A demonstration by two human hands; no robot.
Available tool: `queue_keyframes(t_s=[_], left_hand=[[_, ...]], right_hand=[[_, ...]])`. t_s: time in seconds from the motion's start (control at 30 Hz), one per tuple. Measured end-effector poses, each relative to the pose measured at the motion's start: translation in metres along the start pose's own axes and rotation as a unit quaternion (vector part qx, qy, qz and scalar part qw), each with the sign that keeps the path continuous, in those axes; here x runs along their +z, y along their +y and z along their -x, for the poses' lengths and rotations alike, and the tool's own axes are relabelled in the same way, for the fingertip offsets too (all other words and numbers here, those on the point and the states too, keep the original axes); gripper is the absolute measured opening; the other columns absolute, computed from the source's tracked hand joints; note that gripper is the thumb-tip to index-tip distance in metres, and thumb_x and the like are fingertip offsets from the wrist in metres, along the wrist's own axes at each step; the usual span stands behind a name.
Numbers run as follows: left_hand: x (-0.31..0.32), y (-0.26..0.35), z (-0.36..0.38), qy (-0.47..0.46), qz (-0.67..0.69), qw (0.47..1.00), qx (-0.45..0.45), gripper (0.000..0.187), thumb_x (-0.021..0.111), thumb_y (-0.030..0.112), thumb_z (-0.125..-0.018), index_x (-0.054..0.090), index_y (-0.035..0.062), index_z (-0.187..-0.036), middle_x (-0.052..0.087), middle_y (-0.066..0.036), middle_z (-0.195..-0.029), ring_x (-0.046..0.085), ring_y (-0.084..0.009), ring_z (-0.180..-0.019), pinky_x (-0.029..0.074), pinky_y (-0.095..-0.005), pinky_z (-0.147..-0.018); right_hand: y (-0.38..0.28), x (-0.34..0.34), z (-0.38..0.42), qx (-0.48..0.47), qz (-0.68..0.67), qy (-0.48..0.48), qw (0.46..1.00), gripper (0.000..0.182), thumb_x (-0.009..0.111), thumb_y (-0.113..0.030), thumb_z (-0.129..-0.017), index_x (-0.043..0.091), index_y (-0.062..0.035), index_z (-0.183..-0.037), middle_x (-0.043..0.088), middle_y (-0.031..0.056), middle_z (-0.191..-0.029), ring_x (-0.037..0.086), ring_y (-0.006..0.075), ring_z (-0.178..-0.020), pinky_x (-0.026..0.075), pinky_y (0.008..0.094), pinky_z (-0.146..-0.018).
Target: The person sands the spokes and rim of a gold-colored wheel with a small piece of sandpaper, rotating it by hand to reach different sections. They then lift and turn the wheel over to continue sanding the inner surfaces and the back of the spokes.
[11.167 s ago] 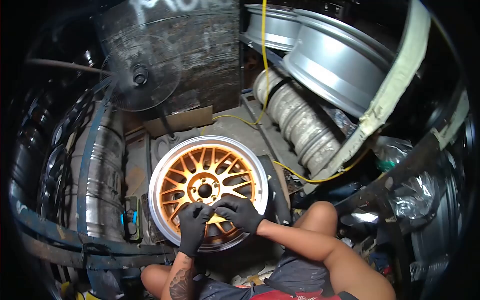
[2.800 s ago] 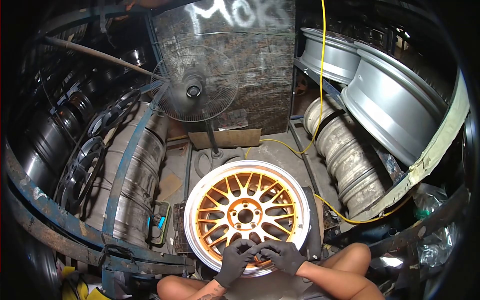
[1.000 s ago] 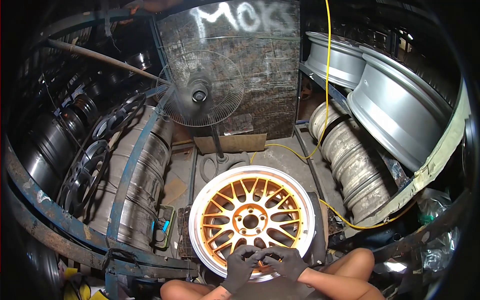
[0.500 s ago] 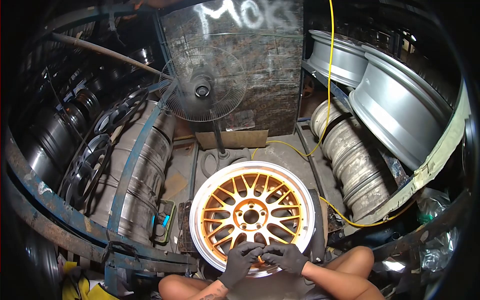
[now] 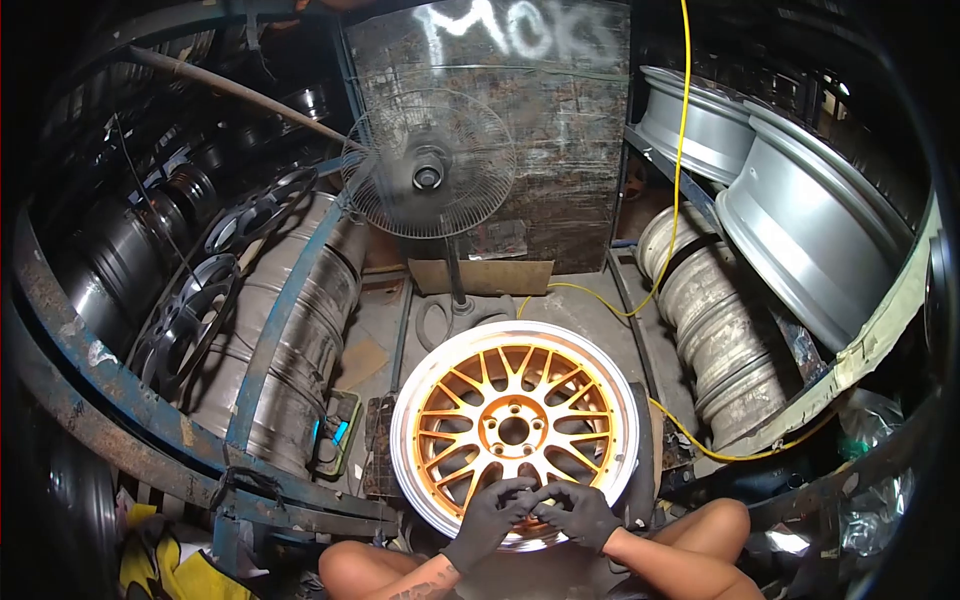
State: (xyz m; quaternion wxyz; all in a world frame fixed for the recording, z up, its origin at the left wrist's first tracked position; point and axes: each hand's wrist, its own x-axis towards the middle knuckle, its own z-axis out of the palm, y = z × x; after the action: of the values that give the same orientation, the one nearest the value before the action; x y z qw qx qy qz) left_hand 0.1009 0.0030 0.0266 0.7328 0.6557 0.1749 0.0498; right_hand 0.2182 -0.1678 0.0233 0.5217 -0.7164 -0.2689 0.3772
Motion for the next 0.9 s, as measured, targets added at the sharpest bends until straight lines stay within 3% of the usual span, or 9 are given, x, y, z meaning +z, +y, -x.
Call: queue_keyframes(t_s=[0.3,0.5,0.9], left_hand=[[-0.009,0.001,-0.001,-0.028,0.051,0.997,-0.052,0.041,0.073,0.028,-0.1,0.068,-0.0055,-0.123,0.073,-0.007,-0.109,0.067,-0.0107,-0.1,0.055,-0.0248,-0.089],[-0.01,-0.001,0.0,-0.051,0.075,0.995,-0.05,0.038,0.07,0.027,-0.102,0.068,-0.0053,-0.122,0.073,-0.005,-0.108,0.067,-0.01,-0.099,0.054,-0.0242,-0.09],[-0.012,0.004,0.005,-0.048,0.041,0.998,-0.025,0.036,0.069,0.028,-0.103,0.068,-0.0037,-0.121,0.07,-0.002,-0.107,0.062,-0.0073,-0.1,0.052,-0.0244,-0.09]], right_hand=[[-0.006,-0.002,0.001,0.027,-0.14,-0.044,0.989,0.023,0.072,-0.015,-0.099,0.071,0.0021,-0.113,0.072,0.004,-0.103,0.068,0.0087,-0.089,0.057,0.0243,-0.082],[-0.008,-0.007,0.004,0.067,-0.214,-0.094,0.97,0.026,0.069,-0.018,-0.102,0.068,0.0027,-0.117,0.071,0.0055,-0.103,0.069,0.0112,-0.093,0.056,0.0254,-0.085],[-0.01,-0.007,0.003,0.055,-0.186,-0.118,0.974,0.03,0.067,-0.024,-0.104,0.067,0.0026,-0.116,0.067,0.0024,-0.099,0.064,0.0099,-0.092,0.053,0.0258,-0.084]])
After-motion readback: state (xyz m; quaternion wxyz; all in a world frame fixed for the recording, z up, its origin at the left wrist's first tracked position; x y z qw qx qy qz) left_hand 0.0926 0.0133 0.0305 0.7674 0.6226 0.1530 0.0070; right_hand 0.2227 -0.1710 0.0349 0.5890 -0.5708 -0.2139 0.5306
